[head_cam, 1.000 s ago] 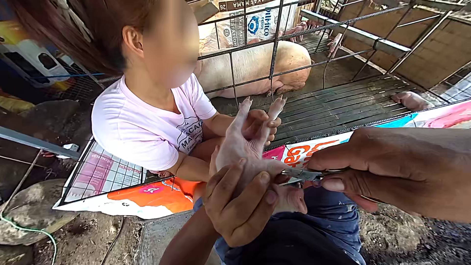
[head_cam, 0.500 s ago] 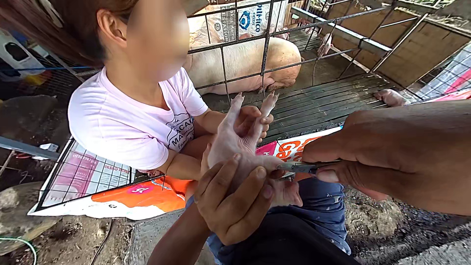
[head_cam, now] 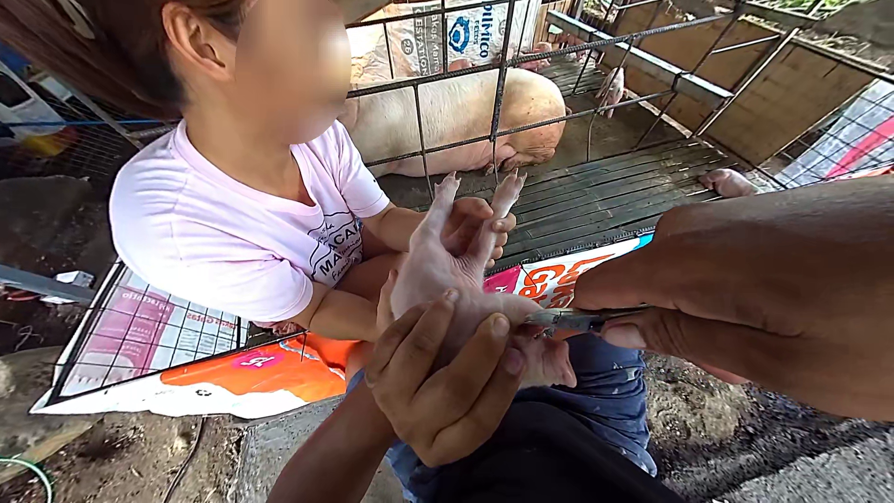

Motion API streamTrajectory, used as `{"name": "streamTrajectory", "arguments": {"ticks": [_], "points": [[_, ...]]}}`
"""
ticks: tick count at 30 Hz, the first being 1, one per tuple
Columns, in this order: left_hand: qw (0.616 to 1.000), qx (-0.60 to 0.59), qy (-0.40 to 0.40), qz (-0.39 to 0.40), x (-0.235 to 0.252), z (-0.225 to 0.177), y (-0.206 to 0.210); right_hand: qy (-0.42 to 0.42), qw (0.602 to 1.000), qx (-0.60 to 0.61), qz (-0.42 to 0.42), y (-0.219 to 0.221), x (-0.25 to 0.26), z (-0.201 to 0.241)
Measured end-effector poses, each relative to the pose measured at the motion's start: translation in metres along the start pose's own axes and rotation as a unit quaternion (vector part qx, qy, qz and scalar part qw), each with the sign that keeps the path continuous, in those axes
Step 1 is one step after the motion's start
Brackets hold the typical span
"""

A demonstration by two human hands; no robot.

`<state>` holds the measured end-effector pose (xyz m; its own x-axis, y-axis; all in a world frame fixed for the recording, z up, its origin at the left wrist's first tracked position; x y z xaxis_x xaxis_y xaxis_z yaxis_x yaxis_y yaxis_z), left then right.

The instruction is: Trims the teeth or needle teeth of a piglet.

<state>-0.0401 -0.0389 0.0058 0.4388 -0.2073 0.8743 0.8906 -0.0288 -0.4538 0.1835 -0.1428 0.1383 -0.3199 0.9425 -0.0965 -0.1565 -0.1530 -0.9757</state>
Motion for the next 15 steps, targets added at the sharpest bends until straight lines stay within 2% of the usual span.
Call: {"name": "streamTrajectory", "arguments": {"ticks": [8, 15], "points": [[1.000, -0.013, -0.013, -0.017, 0.0025, -0.0019, 0.0013, 0.036, 0.999, -0.033, 0.016, -0.0021, 0.0006, 0.0034], [1.000, -0.007, -0.006, -0.013, 0.0032, -0.0022, 0.0003, 0.031, 0.998, -0.045, 0.015, -0.0038, 0.0017, 0.0042]]}}
Point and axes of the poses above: each hand's wrist, its own x-axis towards the middle knuckle, its own y-axis out of the palm, z = x × y, the point moved 2 cm from there along x, towards the middle knuckle, and after that the axes turned 12 degrees about -x, right-handed, at the moved point
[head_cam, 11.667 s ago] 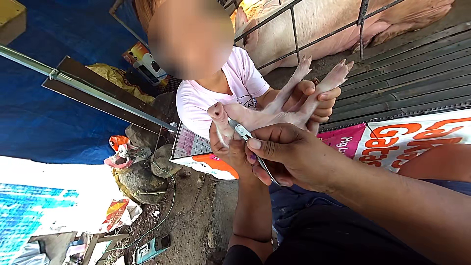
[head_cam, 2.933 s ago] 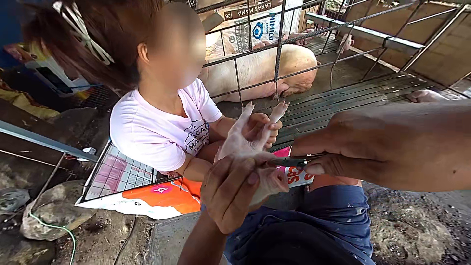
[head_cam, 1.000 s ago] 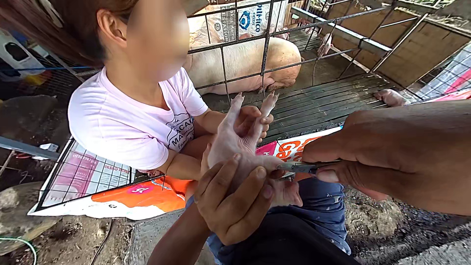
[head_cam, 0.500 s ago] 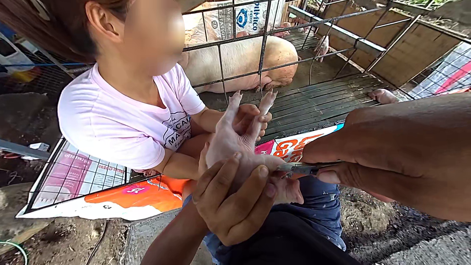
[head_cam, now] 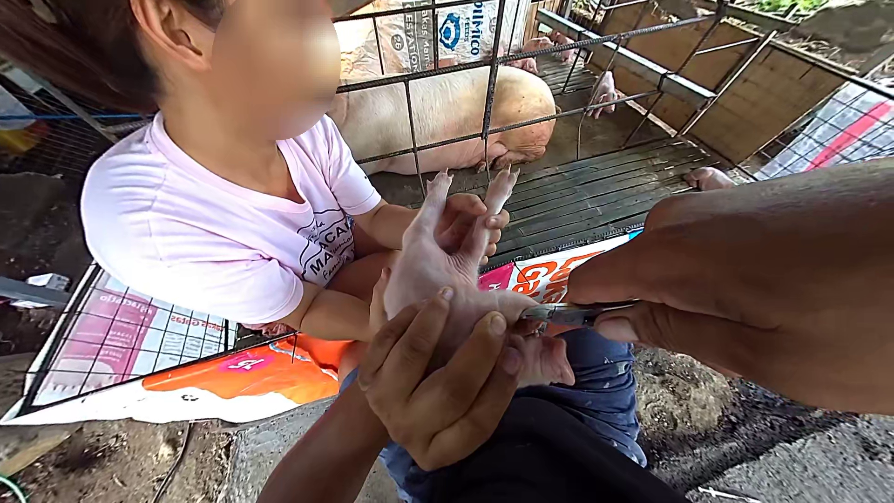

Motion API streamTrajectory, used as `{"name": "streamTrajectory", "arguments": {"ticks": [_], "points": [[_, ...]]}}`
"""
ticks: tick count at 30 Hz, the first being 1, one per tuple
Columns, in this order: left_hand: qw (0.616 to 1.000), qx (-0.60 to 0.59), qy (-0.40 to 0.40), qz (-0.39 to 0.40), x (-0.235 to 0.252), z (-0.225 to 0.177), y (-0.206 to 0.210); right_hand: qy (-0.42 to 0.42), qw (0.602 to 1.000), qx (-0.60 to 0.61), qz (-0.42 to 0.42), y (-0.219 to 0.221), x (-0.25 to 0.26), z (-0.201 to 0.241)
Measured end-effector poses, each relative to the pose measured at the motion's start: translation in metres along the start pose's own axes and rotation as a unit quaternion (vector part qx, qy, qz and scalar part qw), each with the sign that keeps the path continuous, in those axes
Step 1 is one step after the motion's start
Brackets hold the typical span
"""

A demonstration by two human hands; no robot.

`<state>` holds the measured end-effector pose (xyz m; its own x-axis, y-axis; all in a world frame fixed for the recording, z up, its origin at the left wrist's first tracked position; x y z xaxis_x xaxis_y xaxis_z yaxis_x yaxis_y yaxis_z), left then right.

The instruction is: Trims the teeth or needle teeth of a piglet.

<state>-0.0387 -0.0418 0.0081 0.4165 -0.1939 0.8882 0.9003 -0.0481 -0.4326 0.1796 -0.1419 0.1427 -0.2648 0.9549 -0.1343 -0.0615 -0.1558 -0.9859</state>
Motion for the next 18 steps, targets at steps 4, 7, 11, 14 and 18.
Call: {"name": "streamTrajectory", "arguments": {"ticks": [4, 7, 11, 14, 18], "points": [[1.000, -0.009, -0.009, -0.005, -0.0026, 0.0000, -0.0009, -0.009, 1.000, 0.015, 0.007, 0.0004, 0.0013, -0.0019], [1.000, -0.007, -0.005, -0.006, -0.0024, 0.0001, -0.0011, -0.021, 0.999, 0.028, 0.011, 0.0004, 0.0016, -0.0030], [1.000, -0.005, 0.005, -0.006, -0.0018, 0.0012, -0.0007, -0.019, 0.999, 0.034, 0.007, -0.0003, 0.0007, -0.0030], [1.000, 0.001, 0.004, 0.006, -0.0022, 0.0009, -0.0024, -0.033, 0.999, 0.021, -0.012, 0.0016, 0.0012, -0.0046], [1.000, -0.002, 0.001, -0.002, -0.0013, 0.0002, -0.0015, -0.040, 0.999, -0.002, -0.033, 0.0033, 0.0007, -0.0047]]}}
Point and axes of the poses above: each hand's wrist, its own x-axis towards the middle knuckle, its own y-axis out of the palm, z = x × y, the point moved 2 cm from there along x, towards the middle knuckle, and after that the axes turned 12 degrees about -x, right-handed, at the moved point
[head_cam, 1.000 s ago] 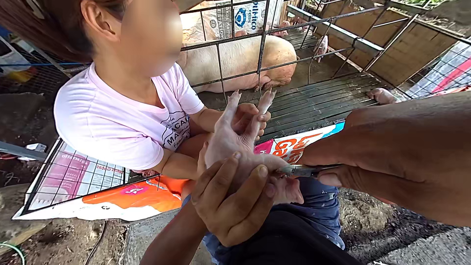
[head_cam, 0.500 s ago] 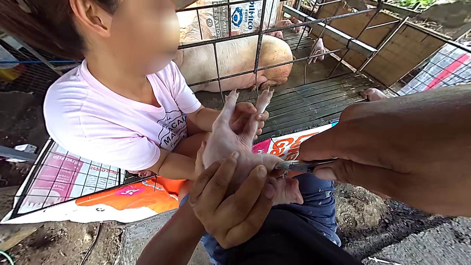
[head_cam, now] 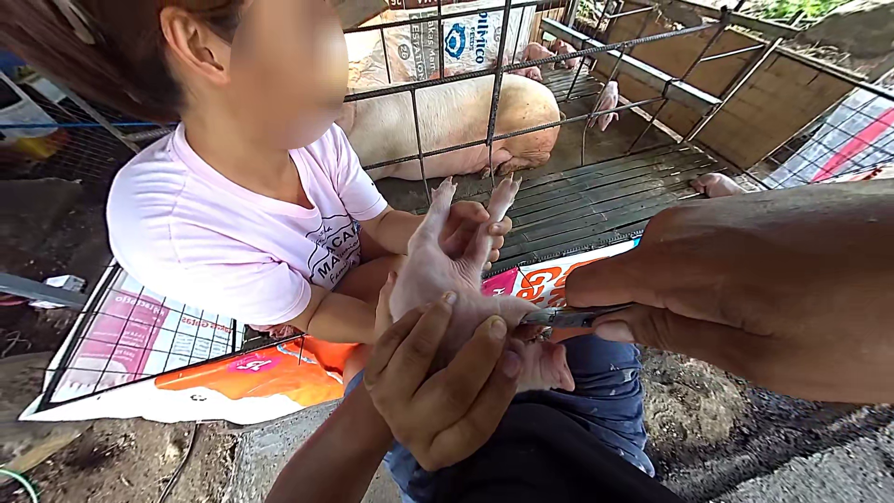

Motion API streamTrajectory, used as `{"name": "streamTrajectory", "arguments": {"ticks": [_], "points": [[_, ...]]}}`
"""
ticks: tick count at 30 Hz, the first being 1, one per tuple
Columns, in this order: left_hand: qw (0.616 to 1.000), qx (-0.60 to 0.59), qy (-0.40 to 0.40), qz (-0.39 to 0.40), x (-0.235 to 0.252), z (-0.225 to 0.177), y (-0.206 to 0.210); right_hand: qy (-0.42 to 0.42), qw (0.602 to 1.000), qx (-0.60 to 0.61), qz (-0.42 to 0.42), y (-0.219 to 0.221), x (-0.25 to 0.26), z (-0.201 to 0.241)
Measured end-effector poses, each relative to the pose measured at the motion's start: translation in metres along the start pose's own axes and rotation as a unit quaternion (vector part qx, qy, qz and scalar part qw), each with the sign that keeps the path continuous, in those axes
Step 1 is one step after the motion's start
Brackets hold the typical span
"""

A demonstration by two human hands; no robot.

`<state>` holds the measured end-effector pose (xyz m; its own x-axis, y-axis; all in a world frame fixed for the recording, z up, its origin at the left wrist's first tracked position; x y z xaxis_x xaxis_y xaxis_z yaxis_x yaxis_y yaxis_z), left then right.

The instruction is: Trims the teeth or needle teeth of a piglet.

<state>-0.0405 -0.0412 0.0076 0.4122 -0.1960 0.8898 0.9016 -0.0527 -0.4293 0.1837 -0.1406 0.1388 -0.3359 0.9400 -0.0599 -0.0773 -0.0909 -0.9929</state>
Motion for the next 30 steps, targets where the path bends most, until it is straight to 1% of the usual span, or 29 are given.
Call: {"name": "streamTrajectory", "arguments": {"ticks": [5, 9, 15, 17, 19, 20, 21, 23, 24, 25, 27, 30], "points": [[1.000, 0.000, -0.004, -0.010, 0.000, 0.000, 0.000, -0.052, 0.996, -0.044, -0.065, 0.003, 0.002, -0.002], [1.000, -0.003, -0.003, -0.009, 0.001, -0.001, -0.001, -0.050, 0.997, -0.032, -0.052, 0.005, 0.001, -0.004], [1.000, 0.003, 0.003, -0.011, 0.000, 0.002, 0.000, -0.083, 0.995, -0.036, -0.041, 0.008, -0.002, -0.002], [1.000, -0.004, -0.005, -0.016, -0.002, 0.003, -0.002, -0.102, 0.992, -0.032, -0.072, 0.006, -0.003, -0.005], [0.998, -0.033, -0.055, -0.025, -0.005, 0.007, -0.007, -0.125, 0.982, -0.055, -0.129, -0.004, -0.004, -0.014], [0.993, -0.069, -0.086, -0.046, -0.006, 0.012, -0.011, -0.136, 0.975, -0.088, -0.152, -0.012, -0.002, -0.019], [0.984, -0.106, -0.113, -0.088, -0.006, 0.020, -0.013, -0.144, 0.969, -0.120, -0.162, -0.024, 0.001, -0.024], [0.951, -0.183, -0.156, -0.195, -0.005, 0.038, -0.016, -0.165, 0.958, -0.154, -0.175, -0.042, 0.015, -0.034], [0.933, -0.220, -0.173, -0.226, -0.002, 0.047, -0.019, -0.181, 0.951, -0.174, -0.182, -0.048, 0.026, -0.039], [0.917, -0.256, -0.188, -0.241, 0.002, 0.056, -0.022, -0.197, 0.943, -0.186, -0.196, -0.051, 0.039, -0.043], [0.898, -0.291, -0.214, -0.252, 0.003, 0.070, -0.028, -0.221, 0.936, -0.189, -0.197, -0.055, 0.066, -0.049], [0.878, -0.342, -0.212, -0.260, 0.003, 0.081, -0.031, -0.246, 0.943, -0.161, -0.153, -0.056, 0.104, -0.047]]}}
Point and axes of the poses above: each hand's wrist, its own x-axis towards the middle knuckle, its own y-axis out of the palm, z = x × y, the point moved 2 cm from there along x, towards the middle knuckle, and after that the axes turned 12 degrees about -x, right-handed, at the moved point
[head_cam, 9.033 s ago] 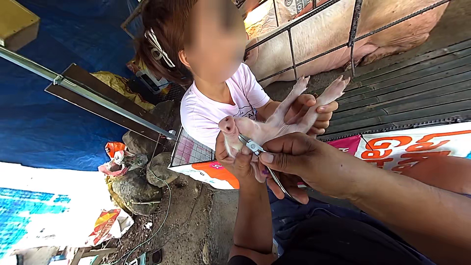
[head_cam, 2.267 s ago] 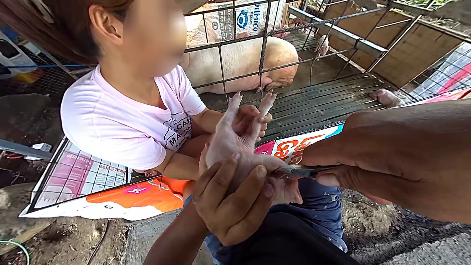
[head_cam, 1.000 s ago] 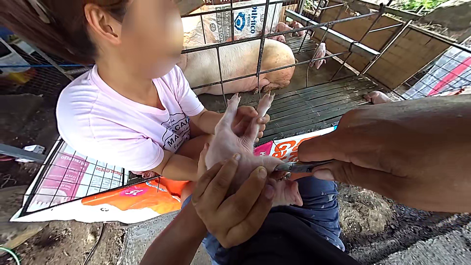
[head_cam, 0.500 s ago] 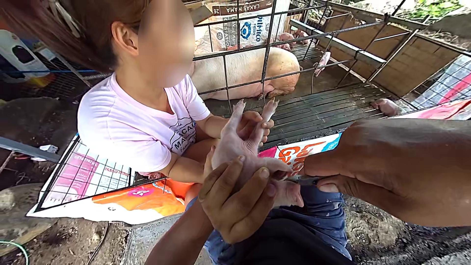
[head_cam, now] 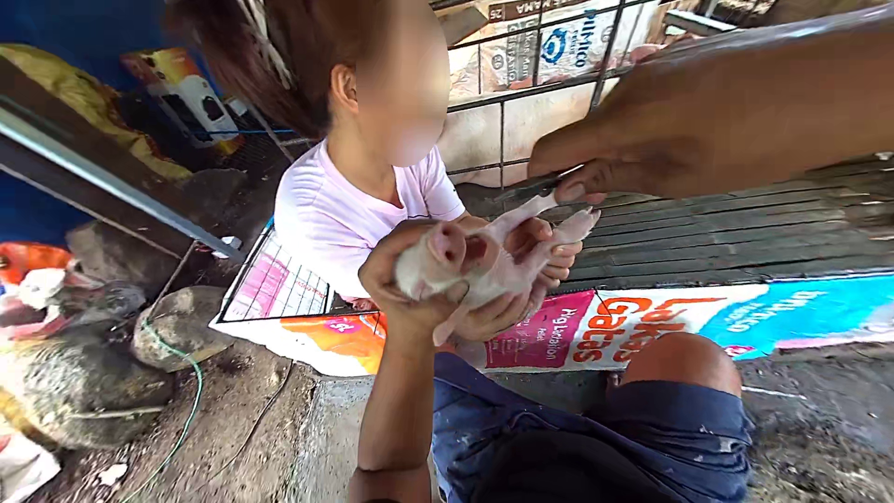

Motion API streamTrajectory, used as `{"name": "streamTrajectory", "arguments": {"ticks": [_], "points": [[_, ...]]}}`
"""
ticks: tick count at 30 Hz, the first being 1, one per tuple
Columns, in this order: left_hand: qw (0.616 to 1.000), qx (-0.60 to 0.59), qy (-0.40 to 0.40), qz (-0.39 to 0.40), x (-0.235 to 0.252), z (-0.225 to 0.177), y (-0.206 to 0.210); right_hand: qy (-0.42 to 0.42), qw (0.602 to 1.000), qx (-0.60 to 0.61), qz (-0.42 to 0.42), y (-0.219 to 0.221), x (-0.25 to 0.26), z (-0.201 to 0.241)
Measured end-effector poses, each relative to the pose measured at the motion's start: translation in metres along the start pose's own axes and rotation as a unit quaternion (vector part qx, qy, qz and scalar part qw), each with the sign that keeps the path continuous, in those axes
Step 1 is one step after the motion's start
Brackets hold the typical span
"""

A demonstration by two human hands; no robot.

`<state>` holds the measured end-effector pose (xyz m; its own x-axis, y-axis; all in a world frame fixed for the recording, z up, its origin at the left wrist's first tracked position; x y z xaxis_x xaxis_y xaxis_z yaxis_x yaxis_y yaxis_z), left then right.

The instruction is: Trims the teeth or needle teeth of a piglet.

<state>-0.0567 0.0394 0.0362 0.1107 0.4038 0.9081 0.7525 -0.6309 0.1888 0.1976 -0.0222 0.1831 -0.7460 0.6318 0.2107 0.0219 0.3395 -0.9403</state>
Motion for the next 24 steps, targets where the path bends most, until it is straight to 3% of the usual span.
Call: {"name": "streamTrajectory", "arguments": {"ticks": [4, 7, 9, 13, 20, 24], "points": [[1.000, -0.024, -0.010, 0.015, 0.010, -0.006, -0.002, -0.037, 0.990, 0.138, -0.016, 0.028, 0.036, -0.008], [0.998, -0.053, -0.027, -0.012, 0.005, -0.007, -0.007, -0.115, 0.943, 0.307, -0.051, 0.056, 0.053, -0.012], [0.996, -0.071, -0.039, -0.039, -0.007, -0.002, -0.019, -0.183, 0.914, 0.351, -0.086, 0.069, 0.066, -0.016], [0.997, -0.049, -0.047, -0.031, -0.020, 0.006, -0.040, -0.234, 0.890, 0.369, -0.130, 0.086, 0.091, -0.018], [0.996, -0.064, -0.055, -0.030, -0.003, 0.008, -0.026, -0.295, 0.876, 0.368, -0.103, 0.094, 0.115, -0.034], [0.990, -0.083, -0.090, -0.070, -0.015, 0.014, -0.038, -0.320, 0.869, 0.366, -0.098, 0.096, 0.122, -0.040]]}}
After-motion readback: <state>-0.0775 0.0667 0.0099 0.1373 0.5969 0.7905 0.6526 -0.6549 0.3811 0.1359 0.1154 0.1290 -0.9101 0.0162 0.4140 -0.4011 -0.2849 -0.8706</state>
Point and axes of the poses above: each hand's wrist, its own x-axis towards the middle knuckle, its own y-axis out of the palm, z = x × y, the point moved 2 cm from there along x, towards the middle knuckle, and after that the axes turned 12 degrees about -x, right-handed, at the moved point
